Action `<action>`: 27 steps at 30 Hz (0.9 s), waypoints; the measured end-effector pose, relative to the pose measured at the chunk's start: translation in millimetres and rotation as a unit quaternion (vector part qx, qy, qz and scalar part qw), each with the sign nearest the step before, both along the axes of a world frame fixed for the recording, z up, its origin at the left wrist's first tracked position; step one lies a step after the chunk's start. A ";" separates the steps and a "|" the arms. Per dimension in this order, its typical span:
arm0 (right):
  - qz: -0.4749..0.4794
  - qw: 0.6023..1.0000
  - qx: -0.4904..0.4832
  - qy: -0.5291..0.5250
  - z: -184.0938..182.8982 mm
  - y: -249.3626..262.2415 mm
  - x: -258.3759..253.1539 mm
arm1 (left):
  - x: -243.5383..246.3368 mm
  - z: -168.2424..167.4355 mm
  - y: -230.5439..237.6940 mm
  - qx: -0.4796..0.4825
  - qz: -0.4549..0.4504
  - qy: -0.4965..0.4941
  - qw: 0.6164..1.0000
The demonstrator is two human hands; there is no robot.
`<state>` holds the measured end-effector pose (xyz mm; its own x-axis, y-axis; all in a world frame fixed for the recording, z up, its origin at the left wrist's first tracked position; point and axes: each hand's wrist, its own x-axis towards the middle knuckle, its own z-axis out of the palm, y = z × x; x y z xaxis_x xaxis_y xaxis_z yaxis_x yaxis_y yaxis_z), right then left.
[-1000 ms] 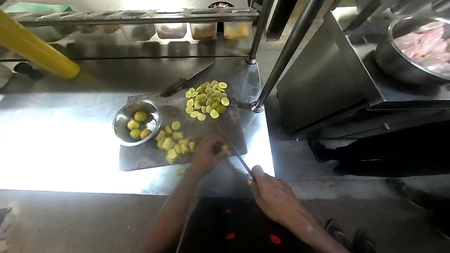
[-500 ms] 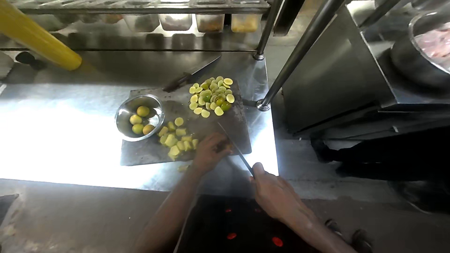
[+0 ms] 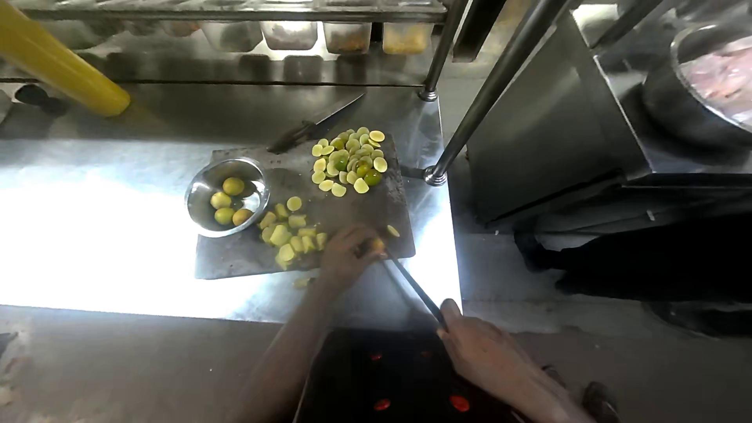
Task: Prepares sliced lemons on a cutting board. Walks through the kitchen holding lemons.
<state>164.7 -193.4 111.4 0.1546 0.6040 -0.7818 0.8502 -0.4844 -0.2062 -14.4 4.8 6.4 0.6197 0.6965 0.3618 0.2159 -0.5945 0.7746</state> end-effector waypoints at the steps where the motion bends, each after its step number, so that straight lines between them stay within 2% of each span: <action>1: -0.008 1.000 -0.018 -0.003 0.3 -14.5 2.0 | 0.4 -2.1 -1.0 0.009 0.006 -0.005 1.000; 4: -0.019 0.999 -0.025 0.007 6.2 -34.5 8.5 | 3.8 -5.4 -7.0 0.006 0.039 -0.018 0.999; 7: -0.042 0.997 0.053 0.038 1.3 -42.3 13.2 | 8.3 -6.0 -8.0 0.029 0.107 -0.009 0.994; 9: -0.059 0.994 0.085 0.043 -2.1 -37.9 8.0 | 7.8 -6.5 -7.9 0.033 0.122 -0.003 0.992; 18: -0.021 0.996 0.079 0.032 -13.1 6.1 -22.6 | -22.0 -1.5 -8.9 0.011 0.037 0.009 0.999; 27: -0.005 0.995 0.100 0.004 -3.2 16.1 -22.8 | -18.2 4.5 -3.0 -0.047 -0.002 0.020 0.999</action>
